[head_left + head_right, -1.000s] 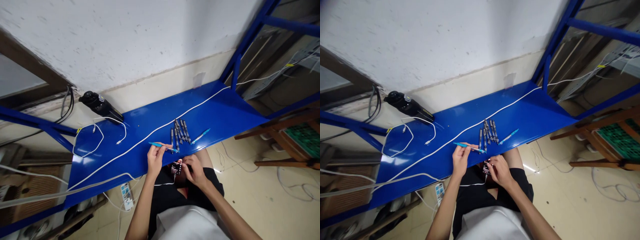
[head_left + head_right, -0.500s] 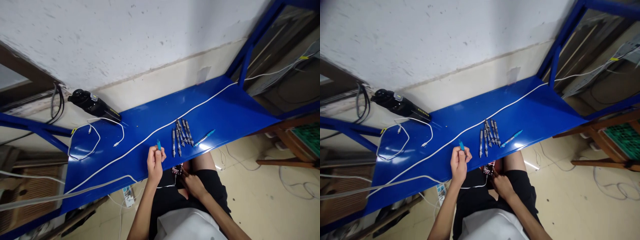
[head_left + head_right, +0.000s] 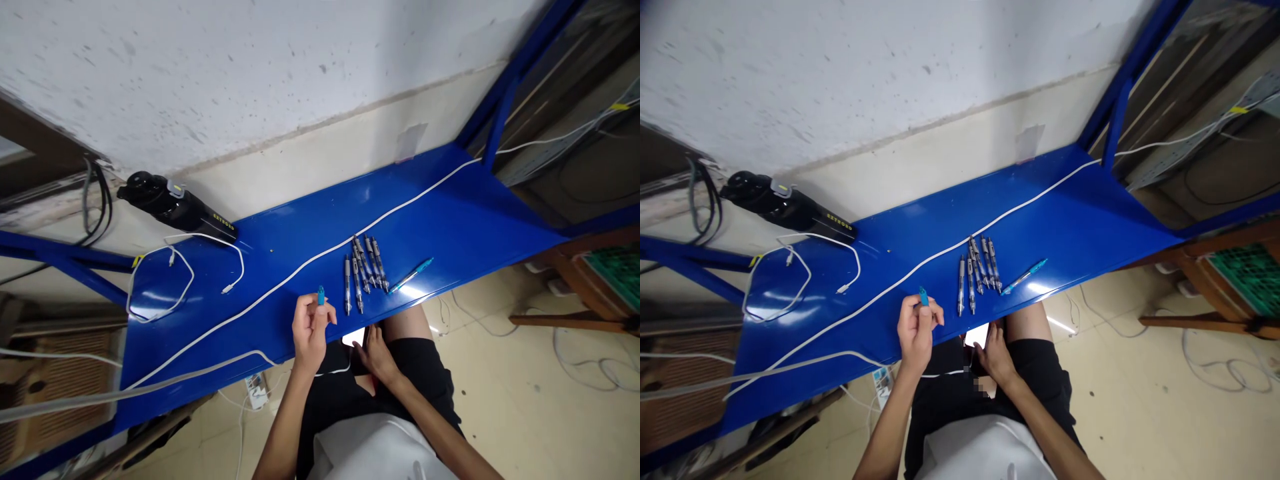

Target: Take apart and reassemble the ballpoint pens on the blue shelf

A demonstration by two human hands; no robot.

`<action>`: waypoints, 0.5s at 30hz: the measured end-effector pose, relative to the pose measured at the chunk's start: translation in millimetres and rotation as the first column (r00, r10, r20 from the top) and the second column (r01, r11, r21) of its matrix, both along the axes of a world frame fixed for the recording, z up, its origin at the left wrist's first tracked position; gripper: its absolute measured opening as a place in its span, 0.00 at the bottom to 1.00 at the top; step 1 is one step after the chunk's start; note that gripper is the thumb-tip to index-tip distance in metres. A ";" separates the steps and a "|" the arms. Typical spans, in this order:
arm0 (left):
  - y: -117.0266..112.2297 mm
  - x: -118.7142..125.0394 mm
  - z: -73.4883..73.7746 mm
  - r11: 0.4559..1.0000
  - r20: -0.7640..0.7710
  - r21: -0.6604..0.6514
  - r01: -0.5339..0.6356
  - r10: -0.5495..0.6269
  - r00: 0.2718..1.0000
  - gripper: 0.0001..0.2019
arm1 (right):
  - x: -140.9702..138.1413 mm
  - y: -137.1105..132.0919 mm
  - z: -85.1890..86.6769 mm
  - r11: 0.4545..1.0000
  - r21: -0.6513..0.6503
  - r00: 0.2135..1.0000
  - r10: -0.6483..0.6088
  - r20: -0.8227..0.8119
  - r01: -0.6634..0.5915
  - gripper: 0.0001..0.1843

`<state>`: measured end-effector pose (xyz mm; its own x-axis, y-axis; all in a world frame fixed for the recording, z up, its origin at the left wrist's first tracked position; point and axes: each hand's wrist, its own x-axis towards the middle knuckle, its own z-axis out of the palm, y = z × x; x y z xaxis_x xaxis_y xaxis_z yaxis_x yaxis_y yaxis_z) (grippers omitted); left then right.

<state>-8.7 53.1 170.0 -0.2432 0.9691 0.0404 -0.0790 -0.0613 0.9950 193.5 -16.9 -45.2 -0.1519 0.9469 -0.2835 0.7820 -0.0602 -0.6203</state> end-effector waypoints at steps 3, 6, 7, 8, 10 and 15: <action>-0.7 -0.3 -1.5 1.000 0.027 -0.003 0.000 0.000 1.000 0.11 | -18.4 4.3 -16.6 0.987 0.031 0.988 -0.156 -0.003 0.156 0.43; -1.1 -0.7 -2.9 1.000 0.053 -0.005 0.013 -0.012 0.999 0.11 | -34.4 5.5 -22.7 0.964 0.156 0.976 -0.217 -0.009 0.216 0.44; -1.1 -0.8 -3.2 1.000 0.056 -0.004 0.013 -0.012 0.998 0.11 | -38.6 5.4 -23.2 0.951 0.205 0.972 -0.232 -0.018 0.231 0.43; -1.1 -0.8 -3.5 1.000 0.055 -0.003 0.010 -0.010 0.998 0.11 | -42.1 5.4 -23.4 0.937 0.252 0.969 -0.244 -0.029 0.243 0.43; -0.9 -0.6 -3.6 1.000 0.048 -0.005 0.003 -0.003 0.999 0.12 | -47.0 5.8 -23.2 0.916 0.314 0.968 -0.247 -0.052 0.250 0.40; -0.3 -0.2 -1.1 1.000 0.046 -0.002 0.012 -0.012 0.999 0.12 | -48.6 11.8 -21.9 0.919 0.309 0.969 -0.236 -0.068 0.245 0.38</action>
<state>-8.9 52.8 168.9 -0.2334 0.9720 0.0276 -0.1257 -0.0583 0.9903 144.9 -5.0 -67.1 0.0880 0.9956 0.0338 0.7495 -0.0438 -0.6606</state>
